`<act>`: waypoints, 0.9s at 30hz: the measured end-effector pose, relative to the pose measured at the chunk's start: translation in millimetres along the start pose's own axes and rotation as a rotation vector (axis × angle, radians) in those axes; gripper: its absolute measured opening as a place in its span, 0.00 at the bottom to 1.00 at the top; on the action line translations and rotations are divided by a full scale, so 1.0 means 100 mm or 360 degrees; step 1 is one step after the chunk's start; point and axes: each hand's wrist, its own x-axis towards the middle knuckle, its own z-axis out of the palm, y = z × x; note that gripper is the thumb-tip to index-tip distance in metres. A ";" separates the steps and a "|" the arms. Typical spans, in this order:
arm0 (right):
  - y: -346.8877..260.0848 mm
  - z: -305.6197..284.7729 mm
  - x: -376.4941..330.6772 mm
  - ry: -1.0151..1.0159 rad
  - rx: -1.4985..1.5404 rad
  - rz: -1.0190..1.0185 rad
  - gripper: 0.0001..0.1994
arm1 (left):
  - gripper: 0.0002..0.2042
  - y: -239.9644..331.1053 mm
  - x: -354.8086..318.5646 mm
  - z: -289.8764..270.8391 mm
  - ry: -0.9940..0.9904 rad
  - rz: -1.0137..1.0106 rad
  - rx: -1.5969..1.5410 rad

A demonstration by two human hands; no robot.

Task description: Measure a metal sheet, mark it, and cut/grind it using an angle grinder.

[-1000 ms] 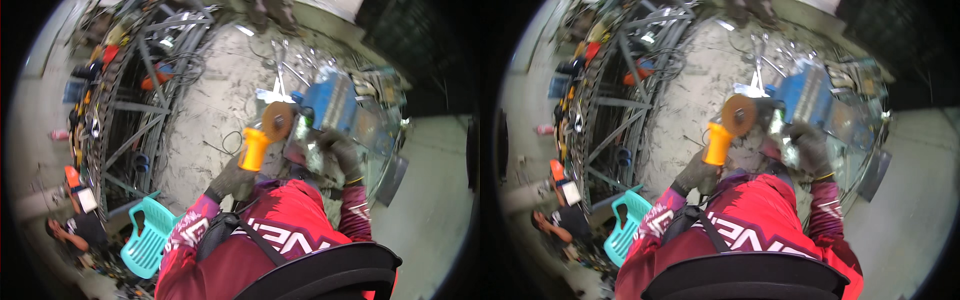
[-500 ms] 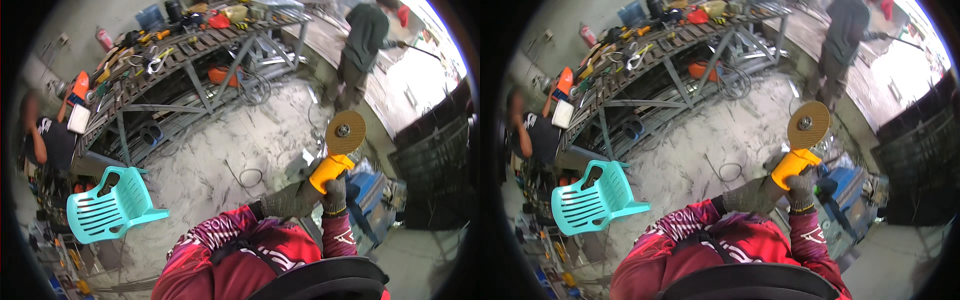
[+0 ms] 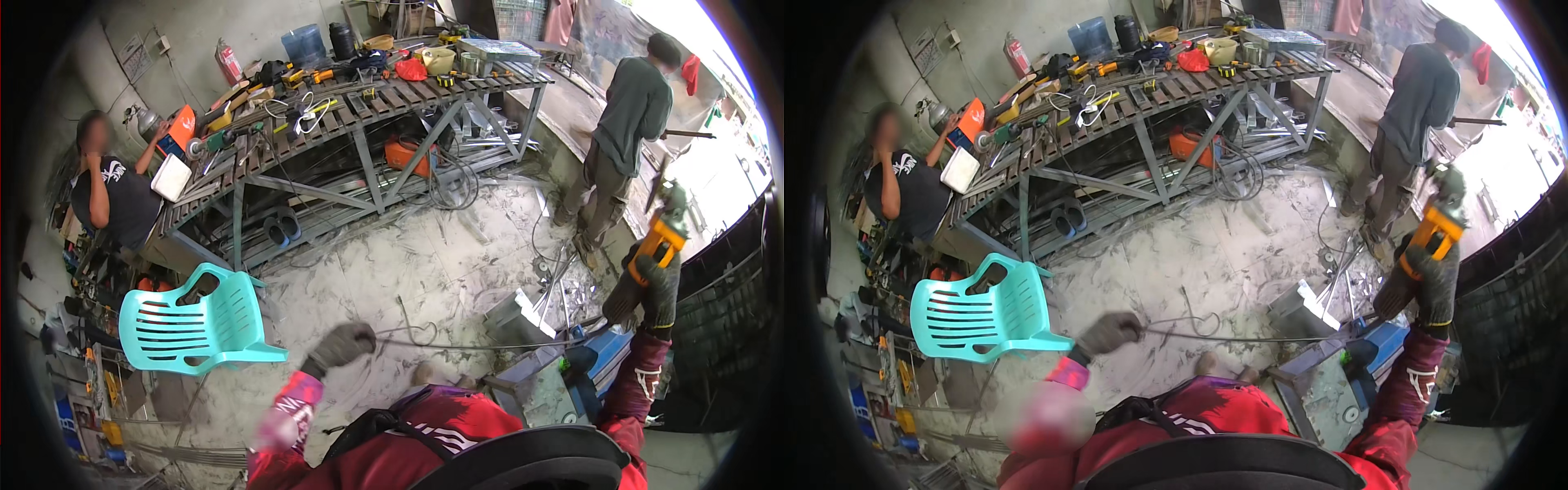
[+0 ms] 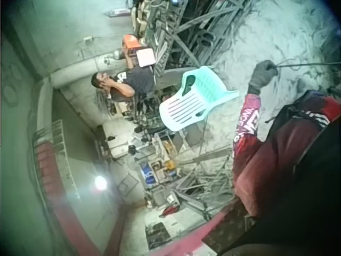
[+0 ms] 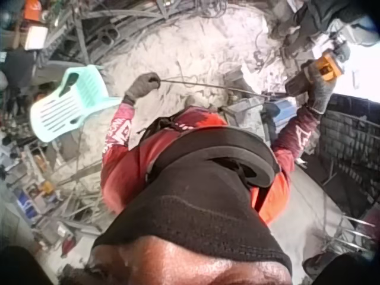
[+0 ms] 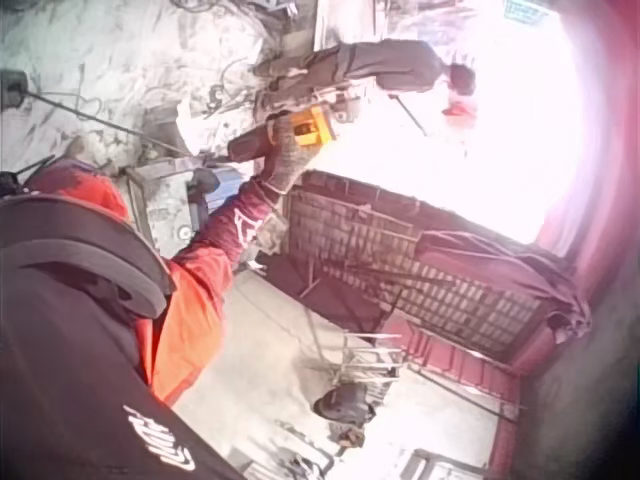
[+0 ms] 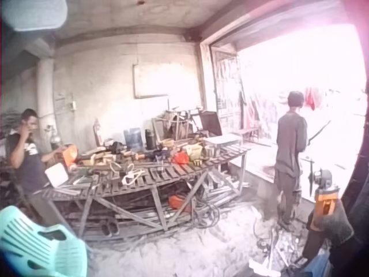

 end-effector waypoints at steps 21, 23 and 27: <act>0.53 0.47 -0.84 -0.1488 -0.0045 0.0448 0.33 | 0.09 2.28 1.49 -0.65 0.0229 0.1105 0.0293; 0.50 0.55 -0.84 -0.1373 -0.0029 0.0304 0.30 | 0.09 2.09 1.71 -0.27 -0.0050 0.1053 -0.0205; 0.43 0.74 -0.63 -0.0832 0.0103 0.0110 0.22 | 0.03 1.82 1.56 0.80 -0.0359 0.0414 -0.0673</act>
